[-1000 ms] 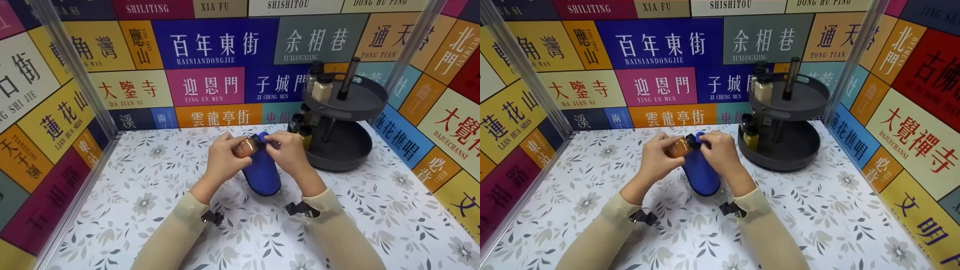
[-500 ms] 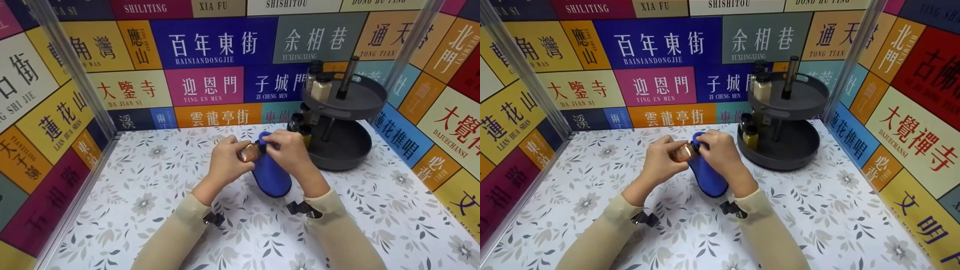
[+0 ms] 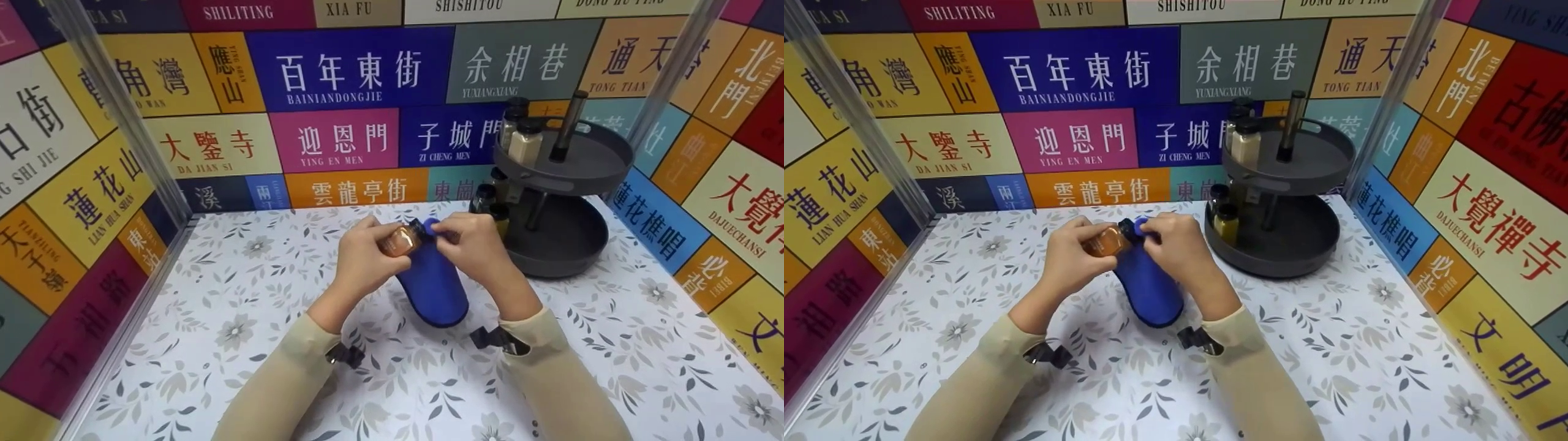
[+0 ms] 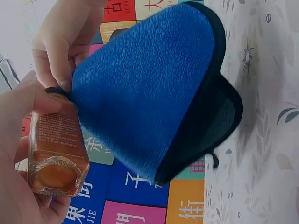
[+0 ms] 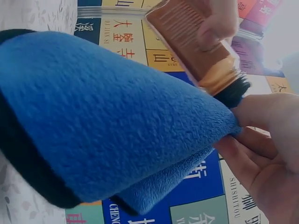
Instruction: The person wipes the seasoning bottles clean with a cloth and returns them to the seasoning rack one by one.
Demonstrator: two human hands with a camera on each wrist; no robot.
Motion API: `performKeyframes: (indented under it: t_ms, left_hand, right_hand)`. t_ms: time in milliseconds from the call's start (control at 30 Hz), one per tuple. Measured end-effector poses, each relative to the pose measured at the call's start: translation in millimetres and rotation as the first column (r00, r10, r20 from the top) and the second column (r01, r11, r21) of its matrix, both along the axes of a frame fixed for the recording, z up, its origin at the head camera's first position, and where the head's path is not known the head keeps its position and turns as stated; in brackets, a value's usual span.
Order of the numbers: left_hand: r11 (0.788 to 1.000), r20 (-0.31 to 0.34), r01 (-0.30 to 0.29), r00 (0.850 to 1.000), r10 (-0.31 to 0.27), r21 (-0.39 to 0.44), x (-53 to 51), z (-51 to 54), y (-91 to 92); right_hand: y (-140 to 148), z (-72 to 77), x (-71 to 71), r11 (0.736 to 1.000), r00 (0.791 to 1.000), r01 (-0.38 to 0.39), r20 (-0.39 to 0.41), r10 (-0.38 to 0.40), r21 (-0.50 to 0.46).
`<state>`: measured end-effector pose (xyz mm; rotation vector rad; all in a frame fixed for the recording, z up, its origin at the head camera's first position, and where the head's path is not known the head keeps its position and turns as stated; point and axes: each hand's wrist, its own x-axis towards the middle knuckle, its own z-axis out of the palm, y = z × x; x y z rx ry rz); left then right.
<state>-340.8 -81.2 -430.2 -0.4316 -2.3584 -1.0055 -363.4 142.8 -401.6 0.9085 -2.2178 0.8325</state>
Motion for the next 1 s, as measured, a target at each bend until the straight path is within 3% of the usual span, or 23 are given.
performKeyframes:
  t_ms: [200,367,533,800,1000]
  left_hand:
    - [1.0,0.042,-0.013,0.999,0.014,-0.025,-0.1,-1.0,0.6]
    - [0.998,0.036,0.032,0.999,-0.029,-0.062,2.2,-0.6,4.7]
    - [0.994,0.033,0.077,0.997,-0.075,-0.077,3.8,0.2,8.6]
    - [0.995,0.054,0.1,0.994,-0.1,0.014,5.8,6.6,4.2]
    - [0.997,0.068,0.058,0.996,-0.061,0.041,5.0,8.8,-2.2]
  right_hand:
    - [1.1,6.3,6.2,0.998,0.999,-0.04,-0.029,0.042,0.055]
    - [0.9,8.0,7.0,0.998,0.995,-0.047,-0.08,0.05,0.047]
    - [3.0,4.2,2.3,1.0,0.998,-0.022,-0.066,0.022,-0.002]
    - [5.2,4.4,-0.9,1.0,0.999,-0.01,-0.035,0.01,0.004]
    - [5.7,5.5,0.9,0.999,0.999,-0.039,0.015,0.039,0.005]
